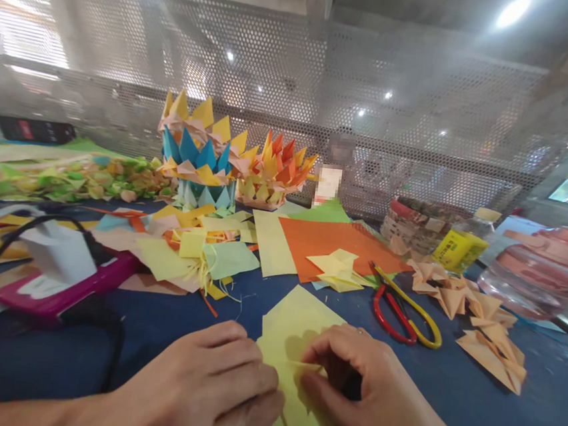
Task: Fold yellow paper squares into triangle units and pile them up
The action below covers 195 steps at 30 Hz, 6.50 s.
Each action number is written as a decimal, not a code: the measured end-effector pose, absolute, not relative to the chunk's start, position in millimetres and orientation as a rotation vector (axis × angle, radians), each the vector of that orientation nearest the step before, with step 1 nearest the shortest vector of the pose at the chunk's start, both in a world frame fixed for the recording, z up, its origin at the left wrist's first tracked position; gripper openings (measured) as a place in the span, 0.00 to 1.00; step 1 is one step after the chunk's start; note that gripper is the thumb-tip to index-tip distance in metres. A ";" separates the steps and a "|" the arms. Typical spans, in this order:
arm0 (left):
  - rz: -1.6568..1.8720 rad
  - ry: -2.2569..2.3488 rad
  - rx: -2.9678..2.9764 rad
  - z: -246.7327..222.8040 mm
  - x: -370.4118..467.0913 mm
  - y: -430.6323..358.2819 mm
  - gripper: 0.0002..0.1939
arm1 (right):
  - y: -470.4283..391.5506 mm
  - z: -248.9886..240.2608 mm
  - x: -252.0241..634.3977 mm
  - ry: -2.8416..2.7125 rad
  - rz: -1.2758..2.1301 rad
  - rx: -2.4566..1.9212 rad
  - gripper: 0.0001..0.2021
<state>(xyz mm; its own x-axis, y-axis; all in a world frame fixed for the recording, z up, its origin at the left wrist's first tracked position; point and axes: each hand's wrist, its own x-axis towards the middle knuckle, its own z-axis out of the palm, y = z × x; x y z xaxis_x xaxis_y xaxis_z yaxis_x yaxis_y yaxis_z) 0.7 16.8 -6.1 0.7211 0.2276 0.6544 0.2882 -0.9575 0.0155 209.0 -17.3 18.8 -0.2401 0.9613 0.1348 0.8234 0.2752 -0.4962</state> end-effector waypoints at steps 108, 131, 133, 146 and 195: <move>-1.174 -0.563 -2.639 -0.4 1.9 17.7 0.15 | -26.5 36.6 217.3 -2.747 -0.424 -0.823 0.18; -1.045 -0.329 -3.069 4.9 15.5 24.1 0.12 | -24.0 22.2 221.7 -2.492 0.062 -1.008 0.08; -1.042 -0.300 -3.103 3.7 16.5 24.5 0.11 | -23.1 22.6 222.8 -2.492 0.068 -1.026 0.08; -1.024 -1.009 -3.530 13.6 30.1 32.6 0.08 | -20.8 29.1 230.4 -2.396 0.403 -1.307 0.05; -0.912 -0.334 -3.250 2.2 15.2 22.5 0.20 | -19.1 34.2 231.2 -2.258 0.660 -1.559 0.04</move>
